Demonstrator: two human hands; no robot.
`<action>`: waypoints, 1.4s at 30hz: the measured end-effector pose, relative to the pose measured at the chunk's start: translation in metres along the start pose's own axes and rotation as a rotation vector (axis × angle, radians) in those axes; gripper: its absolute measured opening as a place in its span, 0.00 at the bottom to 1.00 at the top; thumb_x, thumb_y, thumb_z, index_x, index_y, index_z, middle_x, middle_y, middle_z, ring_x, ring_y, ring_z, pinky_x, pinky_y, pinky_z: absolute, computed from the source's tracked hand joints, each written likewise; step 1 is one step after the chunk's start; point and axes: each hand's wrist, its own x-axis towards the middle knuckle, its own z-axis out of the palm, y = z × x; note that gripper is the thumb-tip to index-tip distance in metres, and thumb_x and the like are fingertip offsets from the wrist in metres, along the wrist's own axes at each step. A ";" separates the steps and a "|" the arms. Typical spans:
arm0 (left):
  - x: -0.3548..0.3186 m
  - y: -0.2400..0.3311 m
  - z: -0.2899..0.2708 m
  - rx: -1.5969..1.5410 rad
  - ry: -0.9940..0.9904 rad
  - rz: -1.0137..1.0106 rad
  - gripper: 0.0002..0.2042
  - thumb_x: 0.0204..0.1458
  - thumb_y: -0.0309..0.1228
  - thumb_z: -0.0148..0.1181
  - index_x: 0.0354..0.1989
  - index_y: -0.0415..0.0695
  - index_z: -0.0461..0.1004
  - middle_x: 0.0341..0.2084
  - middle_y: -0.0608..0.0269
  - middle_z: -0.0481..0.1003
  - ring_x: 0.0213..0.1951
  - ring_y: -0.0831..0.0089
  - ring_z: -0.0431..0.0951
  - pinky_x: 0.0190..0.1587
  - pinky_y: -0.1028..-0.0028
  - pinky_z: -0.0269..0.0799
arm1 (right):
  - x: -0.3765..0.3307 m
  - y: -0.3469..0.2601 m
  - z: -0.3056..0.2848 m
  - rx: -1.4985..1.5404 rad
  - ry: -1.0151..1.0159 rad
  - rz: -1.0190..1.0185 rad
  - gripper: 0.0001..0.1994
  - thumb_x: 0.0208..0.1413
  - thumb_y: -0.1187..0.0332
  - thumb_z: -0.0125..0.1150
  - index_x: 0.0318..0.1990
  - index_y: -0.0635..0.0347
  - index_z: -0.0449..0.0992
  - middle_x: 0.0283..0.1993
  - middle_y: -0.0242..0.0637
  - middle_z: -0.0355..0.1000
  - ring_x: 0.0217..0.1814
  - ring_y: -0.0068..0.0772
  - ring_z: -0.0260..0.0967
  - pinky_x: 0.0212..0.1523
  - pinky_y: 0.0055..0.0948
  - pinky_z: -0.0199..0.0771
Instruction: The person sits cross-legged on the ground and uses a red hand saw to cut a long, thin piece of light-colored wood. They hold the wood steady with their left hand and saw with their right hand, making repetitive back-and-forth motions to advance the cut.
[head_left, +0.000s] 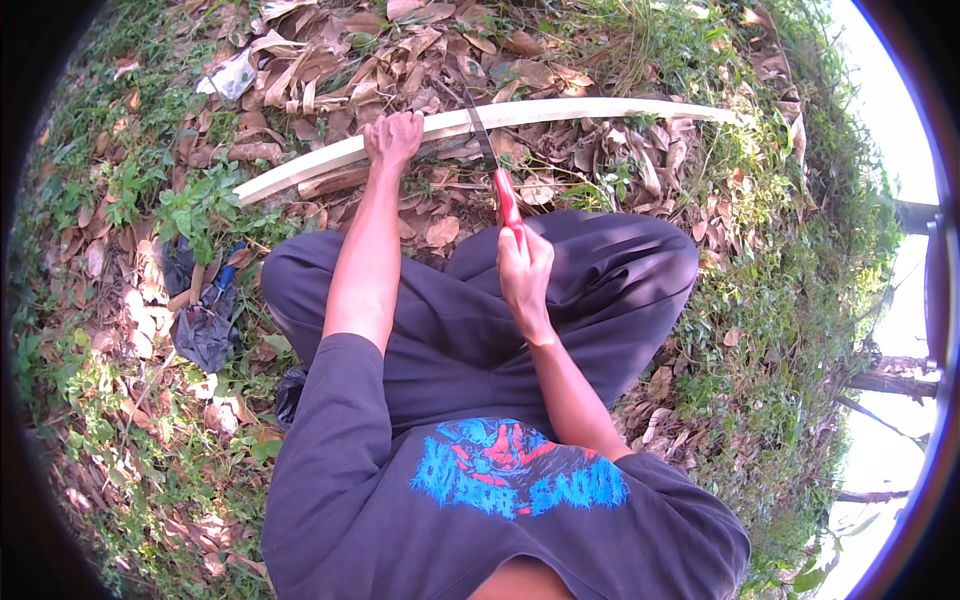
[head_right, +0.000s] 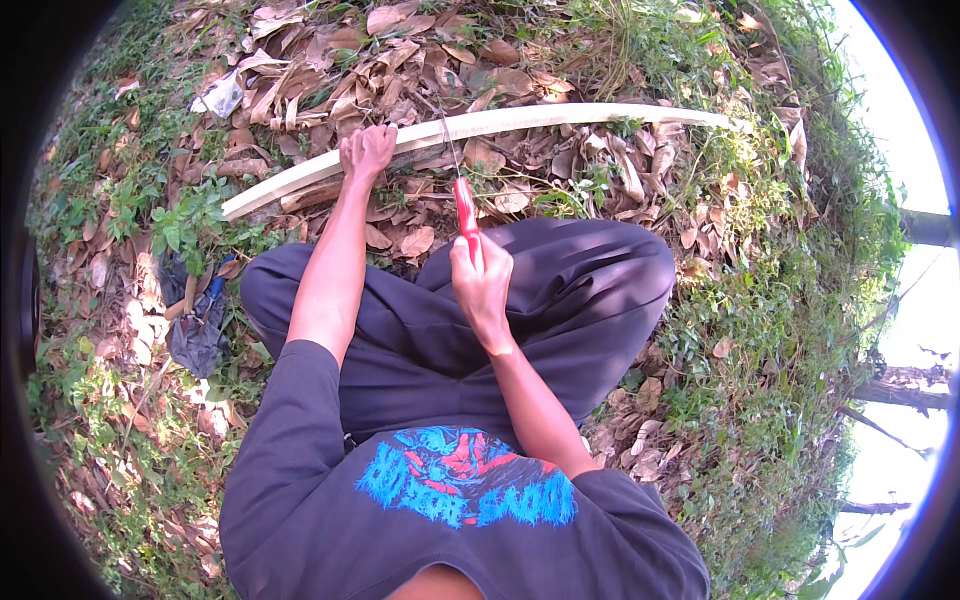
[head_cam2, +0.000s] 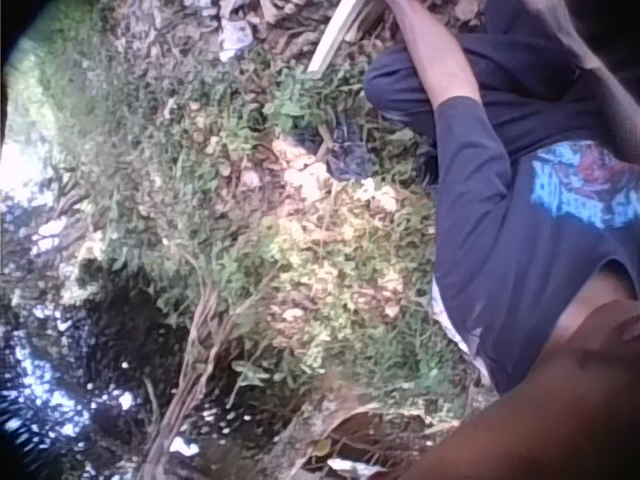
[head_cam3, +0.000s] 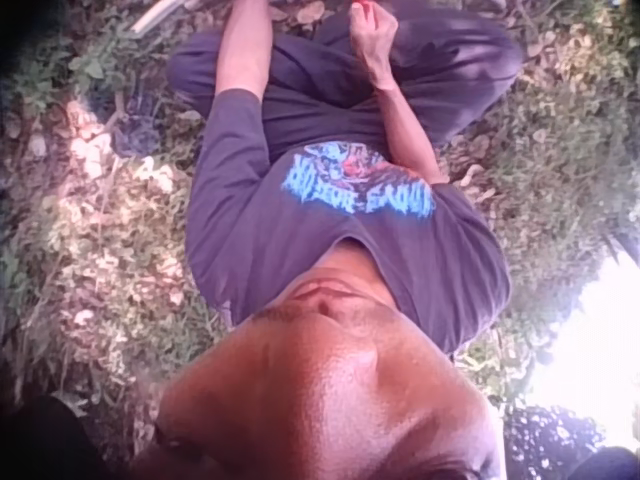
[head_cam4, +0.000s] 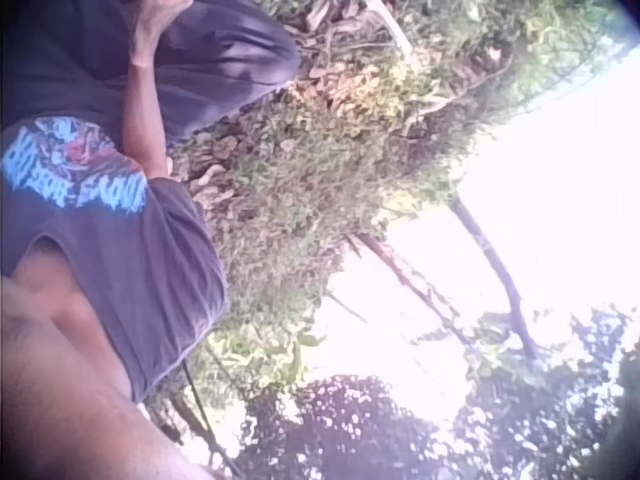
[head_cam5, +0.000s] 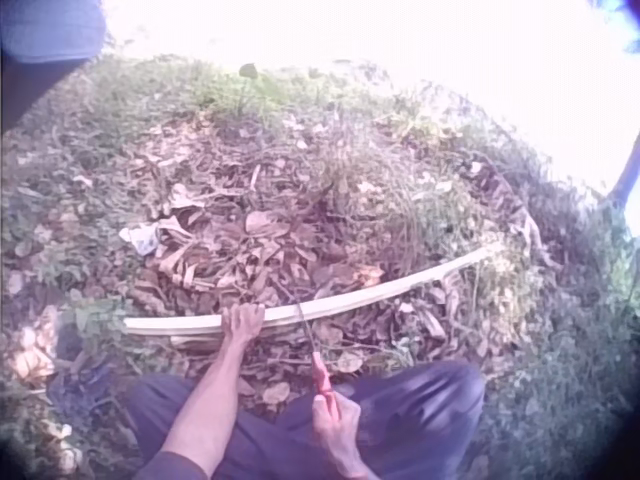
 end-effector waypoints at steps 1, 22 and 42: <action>0.000 -0.001 0.002 -0.001 0.039 0.019 0.20 0.59 0.46 0.45 0.24 0.50 0.80 0.29 0.60 0.81 0.35 0.58 0.80 0.42 0.54 0.68 | 0.021 0.003 0.007 -0.023 0.025 0.011 0.14 0.56 0.69 0.55 0.21 0.69 0.66 0.14 0.41 0.58 0.16 0.26 0.53 0.20 0.35 0.55; 0.008 -0.003 0.000 0.003 -0.076 -0.019 0.21 0.59 0.44 0.43 0.25 0.47 0.81 0.31 0.56 0.81 0.35 0.55 0.79 0.43 0.55 0.66 | 0.047 0.011 0.014 0.135 -0.031 0.106 0.16 0.59 0.68 0.53 0.21 0.68 0.66 0.14 0.33 0.57 0.16 0.21 0.52 0.20 0.32 0.54; -0.001 -0.003 0.006 0.045 -0.013 -0.005 0.19 0.58 0.43 0.45 0.24 0.49 0.79 0.27 0.57 0.81 0.34 0.59 0.79 0.41 0.58 0.67 | -0.023 0.013 -0.015 0.174 -0.076 0.083 0.14 0.61 0.69 0.50 0.21 0.60 0.66 0.15 0.22 0.59 0.15 0.12 0.53 0.16 0.18 0.50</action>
